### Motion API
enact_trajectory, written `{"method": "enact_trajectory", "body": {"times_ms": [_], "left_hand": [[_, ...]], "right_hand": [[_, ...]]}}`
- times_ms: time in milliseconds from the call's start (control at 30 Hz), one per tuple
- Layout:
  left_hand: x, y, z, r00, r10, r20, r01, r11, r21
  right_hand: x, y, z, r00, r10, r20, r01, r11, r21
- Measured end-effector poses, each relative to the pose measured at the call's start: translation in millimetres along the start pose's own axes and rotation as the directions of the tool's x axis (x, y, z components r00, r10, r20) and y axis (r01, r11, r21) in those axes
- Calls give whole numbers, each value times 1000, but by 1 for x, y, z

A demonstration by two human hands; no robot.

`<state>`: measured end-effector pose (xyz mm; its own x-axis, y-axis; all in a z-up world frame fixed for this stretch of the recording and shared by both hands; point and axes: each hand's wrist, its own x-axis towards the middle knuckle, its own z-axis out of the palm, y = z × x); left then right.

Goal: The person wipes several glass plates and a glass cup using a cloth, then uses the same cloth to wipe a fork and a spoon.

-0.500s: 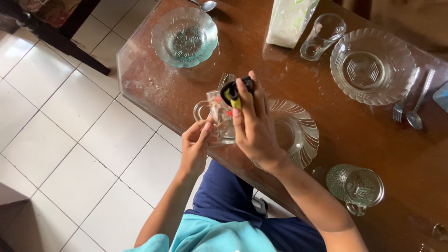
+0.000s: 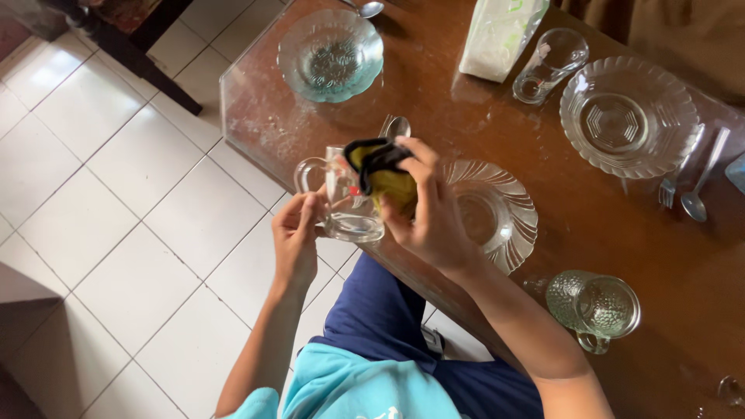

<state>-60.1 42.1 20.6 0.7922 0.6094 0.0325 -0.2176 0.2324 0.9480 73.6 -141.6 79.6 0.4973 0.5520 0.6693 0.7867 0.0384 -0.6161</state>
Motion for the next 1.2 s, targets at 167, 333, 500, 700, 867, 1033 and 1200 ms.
{"method": "enact_trajectory", "body": {"times_ms": [167, 333, 500, 700, 867, 1033, 1200], "left_hand": [[-1, 2, 3, 1000, -10, -5, 10, 1000, -26], [-8, 13, 0, 1000, 11, -8, -10, 993, 120], [-12, 2, -5, 998, -52, 45, 47, 994, 99], [-9, 10, -14, 999, 28, -21, -27, 998, 61], [-14, 11, -4, 997, -65, 50, 61, 996, 70], [10, -10, -3, 992, 122, 11, -122, 992, 32], [14, -10, 8, 997, -21, -71, 24, 999, 35]], "right_hand": [[-8, -30, 19, 984, -154, 91, 174, 941, -291], [-5, -18, 12, 946, -195, 258, 254, 941, -222], [-6, -16, 14, 992, -30, 125, 70, 941, -330], [-7, -31, 19, 926, -263, 271, 324, 921, -215], [-2, -23, 16, 994, -17, 107, 39, 978, -204], [-11, -39, 35, 961, -223, 161, 268, 890, -368], [-6, -9, 19, 991, -96, 98, 115, 973, -203]]}}
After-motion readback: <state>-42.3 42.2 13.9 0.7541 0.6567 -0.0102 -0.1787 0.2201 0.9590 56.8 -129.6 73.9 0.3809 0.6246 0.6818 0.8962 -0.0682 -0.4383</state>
